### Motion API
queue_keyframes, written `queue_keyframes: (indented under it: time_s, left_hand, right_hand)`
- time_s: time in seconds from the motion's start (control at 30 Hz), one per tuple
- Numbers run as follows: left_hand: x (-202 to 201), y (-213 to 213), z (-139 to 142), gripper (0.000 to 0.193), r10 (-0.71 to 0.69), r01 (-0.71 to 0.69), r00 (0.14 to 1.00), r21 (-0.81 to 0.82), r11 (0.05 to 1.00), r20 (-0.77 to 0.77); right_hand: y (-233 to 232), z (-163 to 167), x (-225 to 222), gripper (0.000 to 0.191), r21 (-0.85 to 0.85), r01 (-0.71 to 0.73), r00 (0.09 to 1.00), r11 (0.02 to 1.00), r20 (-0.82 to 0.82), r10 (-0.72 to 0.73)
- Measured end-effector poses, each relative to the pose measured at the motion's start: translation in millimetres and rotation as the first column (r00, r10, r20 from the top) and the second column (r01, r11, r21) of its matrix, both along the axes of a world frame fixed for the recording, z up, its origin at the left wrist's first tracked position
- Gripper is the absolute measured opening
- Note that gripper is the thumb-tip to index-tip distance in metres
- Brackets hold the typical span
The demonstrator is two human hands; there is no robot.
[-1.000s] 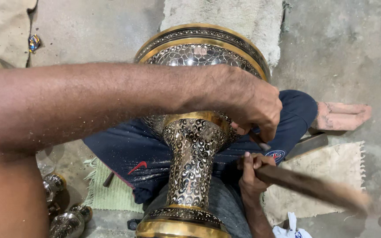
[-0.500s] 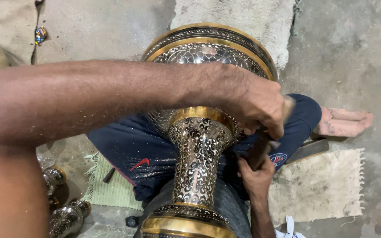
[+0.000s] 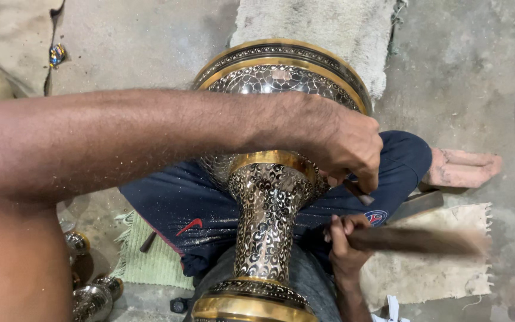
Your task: The person sits cross-legged on the floor with a large engraved brass vase across their lap. They hold a small steel punch against the vase's patterned surface and strike it with a wooden mallet, repositioning the punch repeatedly to work the decorative design, briefly switching to a red-handled tool partway through.
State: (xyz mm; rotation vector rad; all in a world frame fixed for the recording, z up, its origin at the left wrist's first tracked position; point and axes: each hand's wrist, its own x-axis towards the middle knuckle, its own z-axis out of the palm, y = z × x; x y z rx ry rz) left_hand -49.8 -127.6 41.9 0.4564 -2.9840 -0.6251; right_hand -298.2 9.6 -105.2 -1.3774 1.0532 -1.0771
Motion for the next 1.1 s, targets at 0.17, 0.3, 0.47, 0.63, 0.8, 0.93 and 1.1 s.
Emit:
queue_keyframes:
  time_s: [0.17,0.3,0.47,0.63,0.8,0.93,1.1]
  left_hand:
    - [2,3,6,0.017,-0.013,0.013,1.0,-0.001,1.0,0.014]
    - [2,3,7,0.019,-0.001,0.0,1.0,0.056,0.998,0.011]
    - [1,1,6,0.022,-0.042,0.042,0.999,0.001,0.999,0.004]
    - [2,0,4,0.017,-0.027,0.027,0.999,0.01,1.0,0.036]
    - [2,0,7,0.016,-0.044,0.044,0.999,-0.021,0.999,0.03]
    - [4,1,10,0.015,-0.031,0.031,0.999,0.012,0.999,0.032]
    - [2,1,12,0.015,-0.031,0.028,0.997,0.041,0.999,0.074]
  right_hand:
    - [3,-1,-1,0.028,0.029,0.101,0.973,0.994,-0.212,-0.092]
    - [2,-3,-1,0.026,0.102,0.068,0.998,0.992,0.011,-0.069]
    - [1,-4,-3,0.024,0.069,0.05,0.995,0.996,0.081,-0.055]
    - [-1,-5,-4,0.022,-0.076,0.029,0.996,0.997,-0.082,-0.035]
    - [-3,-4,0,0.024,0.023,0.105,0.993,0.994,-0.057,-0.104]
    - [-3,0,3,0.023,-0.094,0.028,0.991,0.995,-0.126,-0.039]
    - [-4,3,5,0.025,0.009,0.025,0.998,1.0,0.063,-0.025]
